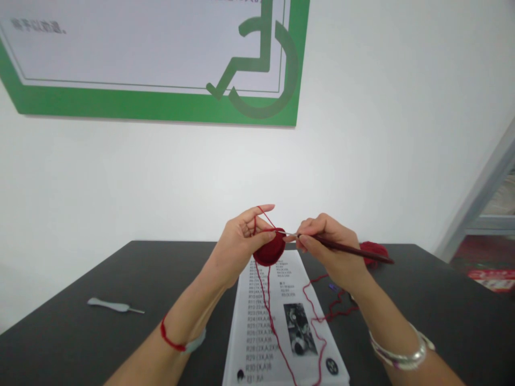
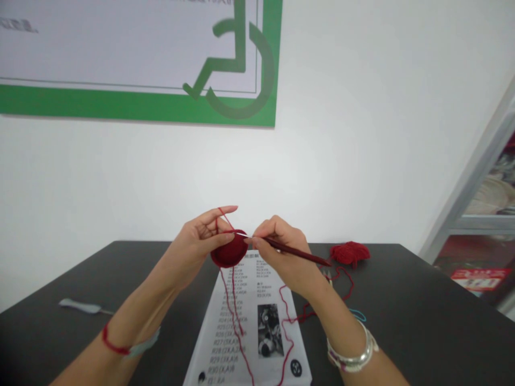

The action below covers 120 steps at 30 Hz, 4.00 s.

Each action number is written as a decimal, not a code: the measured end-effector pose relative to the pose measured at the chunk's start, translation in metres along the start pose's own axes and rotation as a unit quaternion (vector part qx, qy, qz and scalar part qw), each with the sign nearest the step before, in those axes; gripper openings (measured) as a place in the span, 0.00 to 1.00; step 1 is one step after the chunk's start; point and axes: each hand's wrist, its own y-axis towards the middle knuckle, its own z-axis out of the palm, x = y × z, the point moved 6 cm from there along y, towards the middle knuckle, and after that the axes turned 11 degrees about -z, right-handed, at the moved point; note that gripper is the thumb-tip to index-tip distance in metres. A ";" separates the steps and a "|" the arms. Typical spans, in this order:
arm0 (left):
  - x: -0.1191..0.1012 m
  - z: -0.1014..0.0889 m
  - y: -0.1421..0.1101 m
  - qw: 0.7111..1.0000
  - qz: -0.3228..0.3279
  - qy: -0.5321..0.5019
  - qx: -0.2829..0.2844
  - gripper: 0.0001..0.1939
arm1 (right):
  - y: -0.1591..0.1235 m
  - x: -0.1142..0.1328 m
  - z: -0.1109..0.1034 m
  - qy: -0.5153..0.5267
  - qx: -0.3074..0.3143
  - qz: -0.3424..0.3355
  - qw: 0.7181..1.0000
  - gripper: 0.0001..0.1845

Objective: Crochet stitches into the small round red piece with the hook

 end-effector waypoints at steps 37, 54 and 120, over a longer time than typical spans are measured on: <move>0.004 -0.002 0.001 0.998 0.010 0.005 -0.061 0.31 | -0.004 -0.009 0.019 -0.079 -0.026 -0.112 0.990 0.05; -0.013 -0.006 -0.005 0.970 0.090 0.201 -0.099 0.16 | 0.004 0.001 0.001 -0.022 0.026 0.007 0.999 0.07; 0.002 0.004 0.001 1.000 0.003 -0.005 -0.021 0.19 | 0.004 0.002 -0.004 0.011 0.012 -0.009 1.000 0.06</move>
